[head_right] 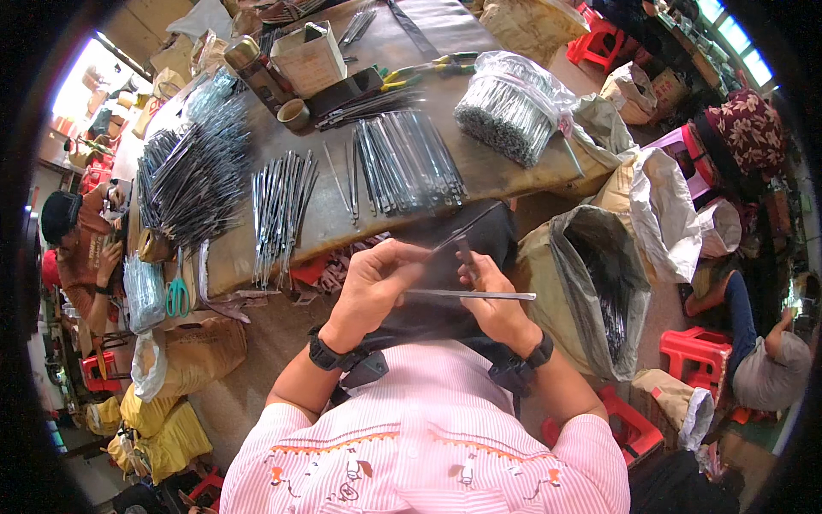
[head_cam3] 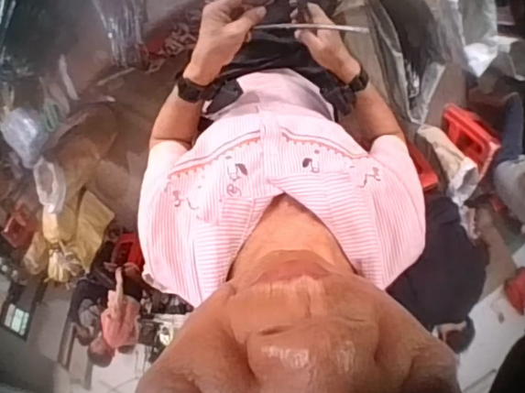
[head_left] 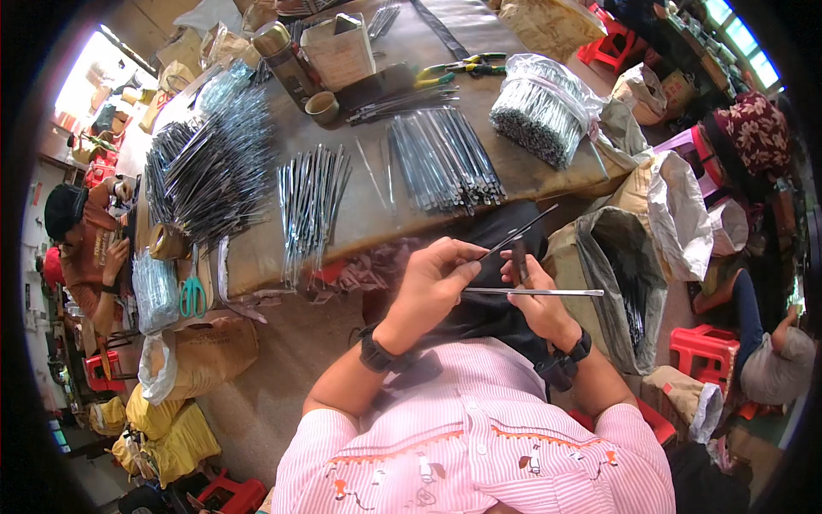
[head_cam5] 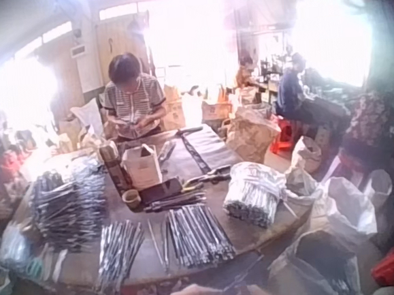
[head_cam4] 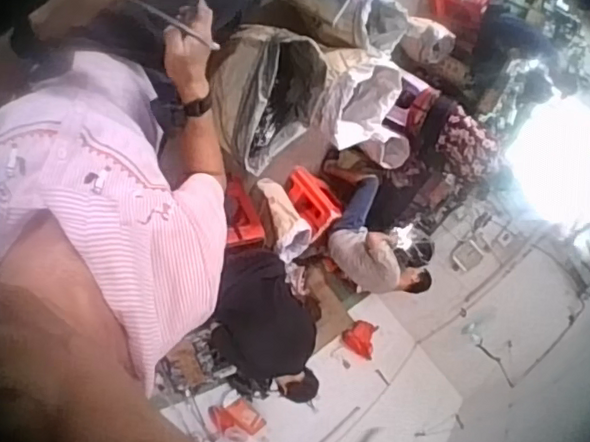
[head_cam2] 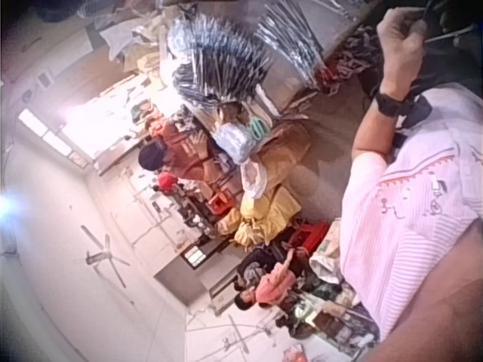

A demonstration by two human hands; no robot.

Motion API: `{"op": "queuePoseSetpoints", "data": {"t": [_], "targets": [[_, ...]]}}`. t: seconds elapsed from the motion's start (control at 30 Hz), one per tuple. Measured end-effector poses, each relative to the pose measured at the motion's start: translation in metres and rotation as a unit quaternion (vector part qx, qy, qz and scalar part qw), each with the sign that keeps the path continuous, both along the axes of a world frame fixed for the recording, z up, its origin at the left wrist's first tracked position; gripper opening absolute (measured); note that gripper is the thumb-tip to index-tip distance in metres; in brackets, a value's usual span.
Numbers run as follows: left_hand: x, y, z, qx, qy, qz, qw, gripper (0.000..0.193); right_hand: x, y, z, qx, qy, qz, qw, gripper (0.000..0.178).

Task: The person repeatedly picks up metal rods from a pile on the table, uses pliers to cut each rod into shorter pieces, and places the cut pieces back on the table. The process is continuous and repetitive.

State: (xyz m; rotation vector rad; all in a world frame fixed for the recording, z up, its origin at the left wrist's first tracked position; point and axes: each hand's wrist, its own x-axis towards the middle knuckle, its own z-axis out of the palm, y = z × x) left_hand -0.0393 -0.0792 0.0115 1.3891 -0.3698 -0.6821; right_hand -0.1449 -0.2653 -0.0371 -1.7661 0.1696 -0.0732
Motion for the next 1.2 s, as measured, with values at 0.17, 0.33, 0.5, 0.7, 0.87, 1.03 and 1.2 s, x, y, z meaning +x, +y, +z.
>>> {"op": "queuePoseSetpoints", "data": {"t": [0.17,0.33,0.5,0.7,0.87,1.03,1.2], "targets": [[-0.002,-0.002,0.000,0.058,-0.088,0.007,0.994,0.017,0.000,-0.003,0.004,-0.165,-0.053,0.011,0.985,0.040],[-0.006,-0.005,-0.005,0.052,-0.130,0.024,0.990,0.019,0.004,-0.007,0.008,-0.231,-0.051,0.011,0.972,0.030],[-0.010,-0.009,-0.010,0.067,-0.140,0.013,0.988,0.019,-0.001,-0.009,0.004,-0.221,-0.050,0.001,0.974,0.016],[-0.005,-0.008,-0.002,0.113,-0.238,-0.005,0.965,0.026,0.000,-0.012,0.003,-0.253,-0.063,-0.013,0.965,0.015],[-0.011,0.006,0.013,0.207,-0.366,0.044,0.906,0.037,0.011,-0.007,0.004,-0.234,-0.034,-0.024,0.971,0.018],[-0.009,0.019,0.016,0.239,-0.394,0.103,0.882,0.033,0.025,0.002,0.008,-0.198,0.004,-0.011,0.980,0.016],[0.005,0.028,0.003,0.237,-0.422,0.157,0.861,0.027,0.030,0.010,0.011,-0.187,0.013,0.012,0.982,0.026]]}}
